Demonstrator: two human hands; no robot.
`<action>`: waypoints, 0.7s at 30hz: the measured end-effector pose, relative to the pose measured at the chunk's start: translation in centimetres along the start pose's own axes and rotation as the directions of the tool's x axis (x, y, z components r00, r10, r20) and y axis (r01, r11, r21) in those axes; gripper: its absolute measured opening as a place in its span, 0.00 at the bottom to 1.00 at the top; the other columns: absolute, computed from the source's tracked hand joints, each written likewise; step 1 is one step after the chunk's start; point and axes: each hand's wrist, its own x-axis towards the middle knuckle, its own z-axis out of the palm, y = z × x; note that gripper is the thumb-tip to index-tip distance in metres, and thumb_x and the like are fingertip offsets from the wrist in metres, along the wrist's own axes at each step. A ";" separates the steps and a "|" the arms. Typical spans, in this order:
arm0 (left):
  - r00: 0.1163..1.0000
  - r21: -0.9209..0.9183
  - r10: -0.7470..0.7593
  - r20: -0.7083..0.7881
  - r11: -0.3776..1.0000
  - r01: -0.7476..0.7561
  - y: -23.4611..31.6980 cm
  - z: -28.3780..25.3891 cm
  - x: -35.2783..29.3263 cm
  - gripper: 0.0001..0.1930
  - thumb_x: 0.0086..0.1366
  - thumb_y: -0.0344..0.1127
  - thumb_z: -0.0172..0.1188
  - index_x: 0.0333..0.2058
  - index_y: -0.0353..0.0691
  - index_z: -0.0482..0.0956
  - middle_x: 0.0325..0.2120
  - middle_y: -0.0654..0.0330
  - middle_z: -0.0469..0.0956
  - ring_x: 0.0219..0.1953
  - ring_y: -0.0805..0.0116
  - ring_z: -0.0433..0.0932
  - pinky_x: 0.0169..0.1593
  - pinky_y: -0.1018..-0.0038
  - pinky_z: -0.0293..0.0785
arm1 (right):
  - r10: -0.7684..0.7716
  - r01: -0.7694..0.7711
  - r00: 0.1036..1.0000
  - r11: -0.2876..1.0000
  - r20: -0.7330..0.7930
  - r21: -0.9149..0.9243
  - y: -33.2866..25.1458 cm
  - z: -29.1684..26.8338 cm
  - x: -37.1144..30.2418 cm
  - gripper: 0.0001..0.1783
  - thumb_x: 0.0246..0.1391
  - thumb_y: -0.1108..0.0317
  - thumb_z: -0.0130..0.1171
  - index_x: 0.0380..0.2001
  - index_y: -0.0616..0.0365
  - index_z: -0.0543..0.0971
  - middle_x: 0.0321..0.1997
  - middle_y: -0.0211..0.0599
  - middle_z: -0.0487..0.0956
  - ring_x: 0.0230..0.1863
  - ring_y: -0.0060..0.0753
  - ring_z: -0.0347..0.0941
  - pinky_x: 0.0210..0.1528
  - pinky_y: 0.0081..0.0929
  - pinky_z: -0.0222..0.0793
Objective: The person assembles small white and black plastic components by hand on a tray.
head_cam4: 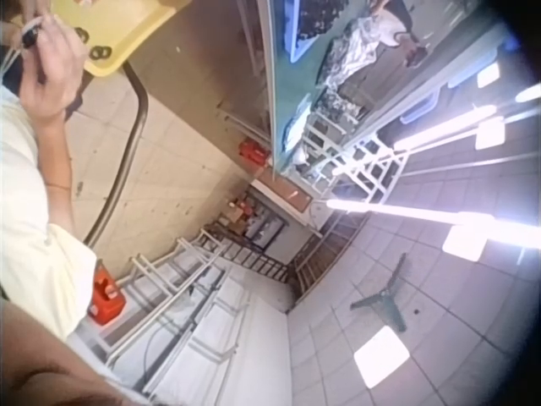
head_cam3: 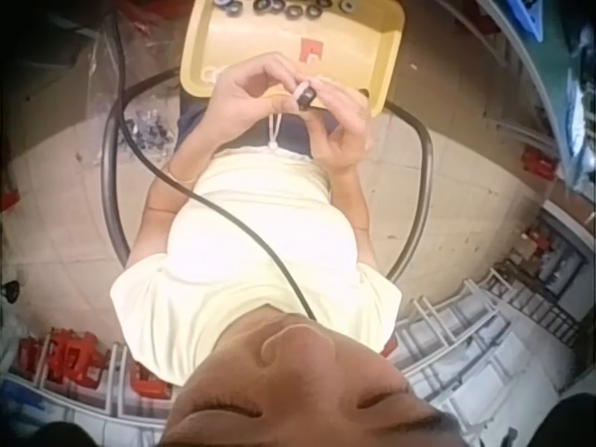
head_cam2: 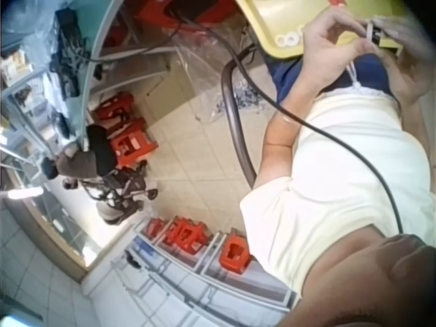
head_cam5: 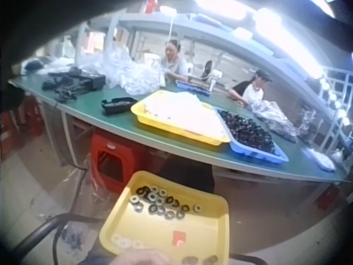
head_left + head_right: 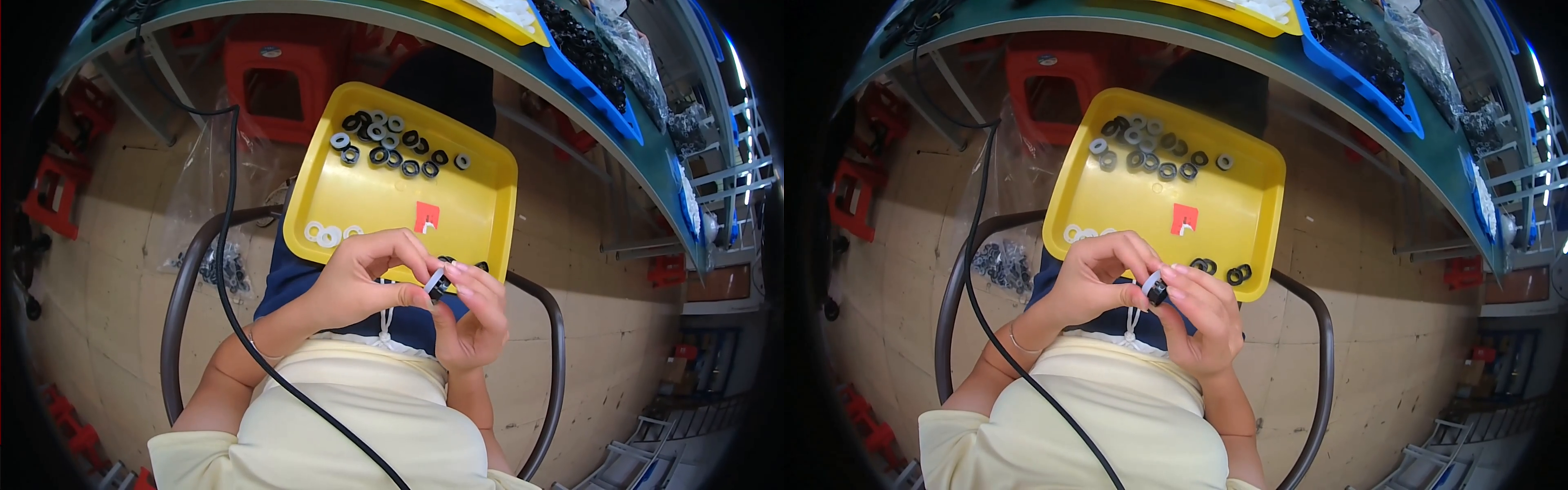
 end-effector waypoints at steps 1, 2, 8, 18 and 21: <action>0.998 -0.104 -0.051 -0.039 0.993 0.047 0.3 0.2 0.0 0.10 0.51 0.26 0.69 0.32 0.35 0.77 0.37 0.60 0.77 0.40 0.73 0.75 0.48 0.77 0.71 | -0.017 0.018 1.000 0.999 0.025 -0.035 0.0 -0.1 0.1 0.17 0.44 0.77 0.66 0.39 0.58 0.74 0.42 0.42 0.80 0.44 0.43 0.77 0.45 0.30 0.73; 0.992 -0.207 -0.106 -0.073 0.974 0.089 0.5 0.4 0.1 0.12 0.52 0.26 0.69 0.34 0.33 0.77 0.37 0.60 0.76 0.40 0.74 0.75 0.48 0.78 0.71 | -0.016 0.017 1.000 0.999 0.025 -0.035 -0.1 -0.1 0.2 0.17 0.44 0.77 0.66 0.39 0.58 0.74 0.42 0.42 0.80 0.44 0.43 0.77 0.45 0.30 0.73; 0.990 -0.375 -0.120 0.075 0.916 0.140 -1.2 -0.2 -0.2 0.15 0.51 0.25 0.69 0.39 0.32 0.77 0.35 0.59 0.75 0.39 0.73 0.75 0.47 0.77 0.72 | -0.042 0.042 0.997 0.999 0.058 -0.002 0.0 -0.2 0.2 0.16 0.41 0.73 0.69 0.37 0.56 0.77 0.42 0.37 0.80 0.44 0.41 0.76 0.44 0.29 0.72; 0.985 -0.423 -0.146 0.090 0.890 0.170 -0.6 1.2 -1.1 0.14 0.57 0.25 0.64 0.43 0.31 0.77 0.40 0.57 0.76 0.43 0.72 0.75 0.48 0.78 0.73 | -0.124 0.122 0.990 0.992 -0.066 -0.034 0.6 0.4 -0.5 0.13 0.41 0.70 0.69 0.33 0.50 0.80 0.43 0.30 0.80 0.46 0.39 0.72 0.45 0.35 0.69; 0.996 -0.270 -0.086 -0.001 0.959 0.083 0.1 2.0 -1.2 0.15 0.60 0.25 0.61 0.47 0.32 0.75 0.43 0.57 0.76 0.45 0.71 0.75 0.48 0.78 0.73 | -0.200 0.195 0.980 0.942 0.008 -0.274 0.7 0.0 -1.0 0.15 0.44 0.70 0.67 0.37 0.49 0.77 0.46 0.31 0.79 0.51 0.40 0.69 0.50 0.38 0.65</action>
